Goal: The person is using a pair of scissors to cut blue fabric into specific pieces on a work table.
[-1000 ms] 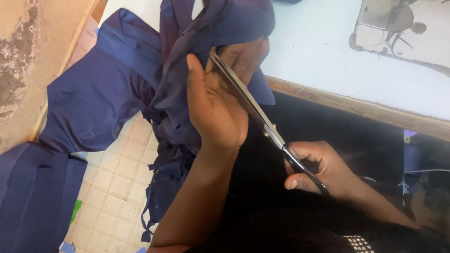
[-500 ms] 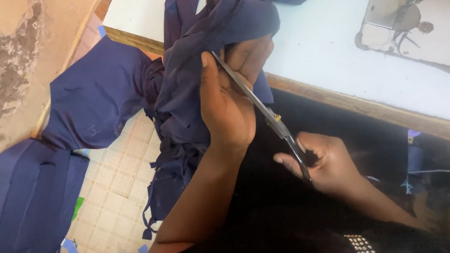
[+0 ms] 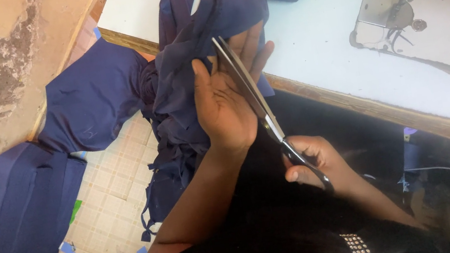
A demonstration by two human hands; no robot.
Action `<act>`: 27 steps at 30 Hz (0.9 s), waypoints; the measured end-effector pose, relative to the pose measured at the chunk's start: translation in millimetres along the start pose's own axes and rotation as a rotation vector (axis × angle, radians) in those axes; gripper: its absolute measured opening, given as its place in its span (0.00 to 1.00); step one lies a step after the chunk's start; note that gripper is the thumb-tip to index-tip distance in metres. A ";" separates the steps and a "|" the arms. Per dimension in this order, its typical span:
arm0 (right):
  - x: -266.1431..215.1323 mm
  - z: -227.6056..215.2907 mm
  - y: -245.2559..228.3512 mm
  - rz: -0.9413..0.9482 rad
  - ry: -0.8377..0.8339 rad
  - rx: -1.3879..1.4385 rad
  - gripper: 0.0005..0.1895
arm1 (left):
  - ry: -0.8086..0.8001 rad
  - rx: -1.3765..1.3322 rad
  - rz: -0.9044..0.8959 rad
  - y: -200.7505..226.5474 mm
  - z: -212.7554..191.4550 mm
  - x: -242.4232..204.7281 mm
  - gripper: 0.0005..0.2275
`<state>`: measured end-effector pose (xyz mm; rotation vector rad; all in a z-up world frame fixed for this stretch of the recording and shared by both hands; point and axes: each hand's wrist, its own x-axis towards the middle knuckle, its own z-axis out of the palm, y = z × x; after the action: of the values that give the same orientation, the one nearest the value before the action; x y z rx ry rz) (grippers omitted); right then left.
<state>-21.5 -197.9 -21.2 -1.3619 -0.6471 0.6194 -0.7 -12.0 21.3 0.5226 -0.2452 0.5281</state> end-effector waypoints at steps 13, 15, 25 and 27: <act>2.5 -5.8 9.2 -0.028 0.030 -0.071 0.16 | 0.027 -0.022 0.003 -10.6 -5.7 -2.6 0.25; 1.9 -3.2 10.0 -0.029 0.051 -0.094 0.15 | 0.033 -0.021 -0.002 -11.6 -6.6 -3.8 0.25; 3.9 3.1 -26.6 0.193 -0.116 0.090 0.26 | -0.092 0.163 -0.004 -1.1 -8.4 -8.0 0.32; 7.8 3.6 -33.0 0.192 -0.195 0.132 0.38 | -0.174 0.313 0.000 -3.0 -10.5 -9.8 0.34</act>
<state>-17.9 -193.4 12.5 -1.2585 -0.6228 0.9423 -6.3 -12.7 7.8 0.8746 -0.3304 0.5242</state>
